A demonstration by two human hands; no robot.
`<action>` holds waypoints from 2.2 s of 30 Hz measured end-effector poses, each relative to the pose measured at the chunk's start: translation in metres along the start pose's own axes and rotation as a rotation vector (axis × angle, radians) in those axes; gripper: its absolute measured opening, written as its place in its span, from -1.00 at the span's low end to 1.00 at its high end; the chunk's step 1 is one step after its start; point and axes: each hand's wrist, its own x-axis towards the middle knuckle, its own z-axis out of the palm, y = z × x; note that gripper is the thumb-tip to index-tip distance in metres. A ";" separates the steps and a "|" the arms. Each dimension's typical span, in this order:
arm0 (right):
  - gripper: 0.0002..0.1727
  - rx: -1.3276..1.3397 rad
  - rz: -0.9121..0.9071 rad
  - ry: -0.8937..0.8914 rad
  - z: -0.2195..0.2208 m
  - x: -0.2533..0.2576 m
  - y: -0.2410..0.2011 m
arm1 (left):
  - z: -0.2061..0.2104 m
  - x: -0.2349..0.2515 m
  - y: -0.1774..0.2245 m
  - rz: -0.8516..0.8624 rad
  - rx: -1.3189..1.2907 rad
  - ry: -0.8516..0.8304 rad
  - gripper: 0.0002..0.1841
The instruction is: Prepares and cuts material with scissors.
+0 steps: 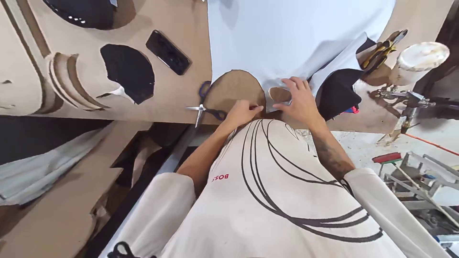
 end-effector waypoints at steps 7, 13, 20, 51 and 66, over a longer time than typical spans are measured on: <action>-0.24 0.333 -0.028 0.224 -0.046 -0.014 -0.003 | 0.041 0.027 0.022 -0.209 -0.340 -0.056 -0.52; -0.18 0.263 -0.129 0.059 -0.010 0.004 0.014 | 0.044 0.015 -0.003 -0.144 -0.455 -0.067 -0.57; -0.11 0.111 0.065 0.203 0.023 -0.013 -0.003 | 0.045 0.014 -0.004 -0.183 -0.541 -0.081 -0.63; -0.17 -0.006 -0.084 -0.015 -0.009 -0.003 -0.032 | 0.043 0.010 -0.013 -0.166 -0.466 -0.043 -0.65; 0.04 -0.027 -0.028 0.173 0.000 -0.004 0.007 | 0.048 0.003 -0.017 -0.081 -0.500 -0.050 -0.64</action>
